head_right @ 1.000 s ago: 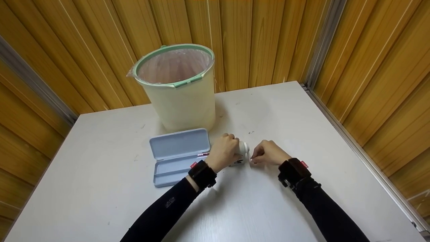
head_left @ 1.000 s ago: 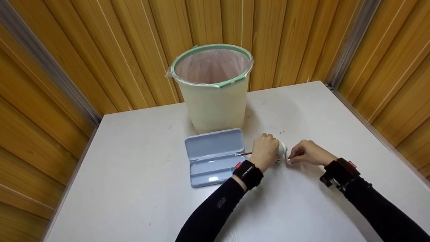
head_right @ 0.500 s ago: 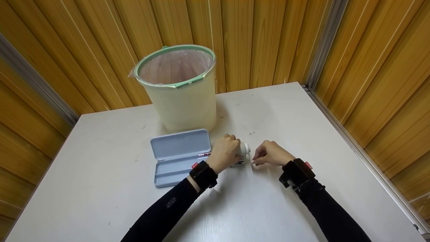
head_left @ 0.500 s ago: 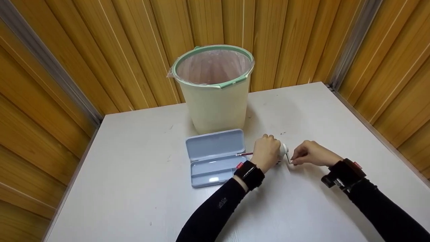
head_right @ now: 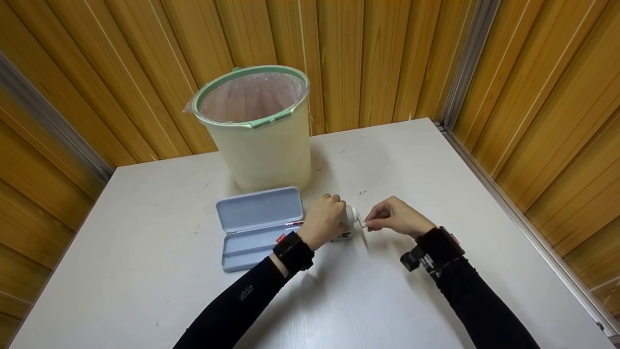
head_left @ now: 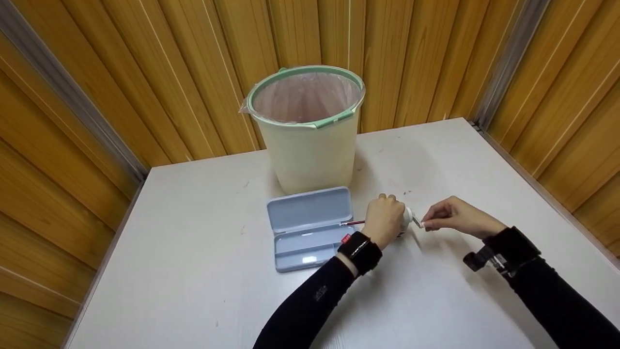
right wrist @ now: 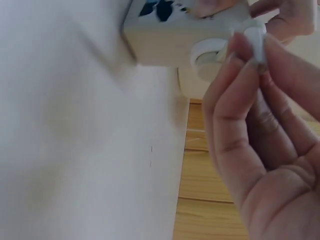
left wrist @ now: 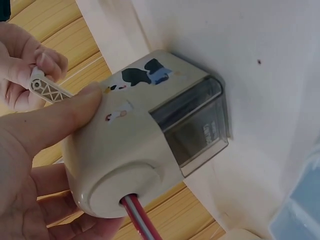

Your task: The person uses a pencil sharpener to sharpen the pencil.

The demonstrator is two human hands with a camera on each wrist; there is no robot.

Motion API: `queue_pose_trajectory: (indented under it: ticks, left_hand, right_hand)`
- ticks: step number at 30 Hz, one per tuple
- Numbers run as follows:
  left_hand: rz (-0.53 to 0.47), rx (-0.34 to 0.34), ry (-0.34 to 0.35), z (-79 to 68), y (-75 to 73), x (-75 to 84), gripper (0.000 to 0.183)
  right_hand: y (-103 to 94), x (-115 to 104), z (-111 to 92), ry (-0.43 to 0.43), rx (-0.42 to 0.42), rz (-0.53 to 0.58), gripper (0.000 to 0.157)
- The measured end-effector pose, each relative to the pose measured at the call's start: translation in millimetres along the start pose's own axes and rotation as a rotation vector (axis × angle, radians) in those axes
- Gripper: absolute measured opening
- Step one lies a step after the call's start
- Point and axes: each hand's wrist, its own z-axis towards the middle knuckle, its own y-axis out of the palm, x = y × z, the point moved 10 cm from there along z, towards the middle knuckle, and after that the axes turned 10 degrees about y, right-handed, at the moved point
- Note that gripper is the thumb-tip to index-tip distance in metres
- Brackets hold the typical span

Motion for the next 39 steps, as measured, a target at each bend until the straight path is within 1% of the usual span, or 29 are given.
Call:
queue_pose_trajectory:
  ticks: [4,8,13,18,21,23,26,35,39]
  left_hand:
    - [0.005,0.030,0.014,-1.3,-2.8,0.3,0.013]
    - [0.013,0.049,0.028,-1.6,-4.1,1.0,0.010]
    - [-0.003,0.048,0.033,-1.7,-3.8,-0.6,0.010]
    - [-0.022,0.045,0.033,-1.3,-1.1,-3.0,0.017]
    - [0.004,0.052,0.045,-1.3,-0.9,-0.2,0.011]
    - [0.014,0.054,0.051,-1.2,-1.5,1.2,0.011]
    - [0.019,0.045,0.046,-0.8,-1.7,0.6,0.011]
    - [0.009,0.043,0.043,-1.7,0.3,0.0,0.024]
    - [0.003,0.055,0.050,-2.0,-0.1,1.1,0.022]
  right_hand:
    - [-3.7,2.8,0.6,0.039,0.032,0.104,0.031]
    - [-7.1,6.0,-0.3,0.059,0.091,0.152,0.032]
    - [-12.6,5.2,-0.5,0.048,0.149,0.204,0.030]
    - [-17.4,6.0,3.6,0.043,0.217,0.287,0.025]
    - [-20.9,6.8,5.3,0.025,0.262,0.362,0.019]
    - [-23.9,6.7,6.4,0.010,0.292,0.395,0.017]
    - [-27.5,6.3,8.8,-0.010,0.322,0.413,0.016]
    - [-33.4,5.8,13.8,-0.036,0.376,0.361,0.025]
    - [-35.2,5.3,15.6,-0.072,0.387,0.389,0.024]
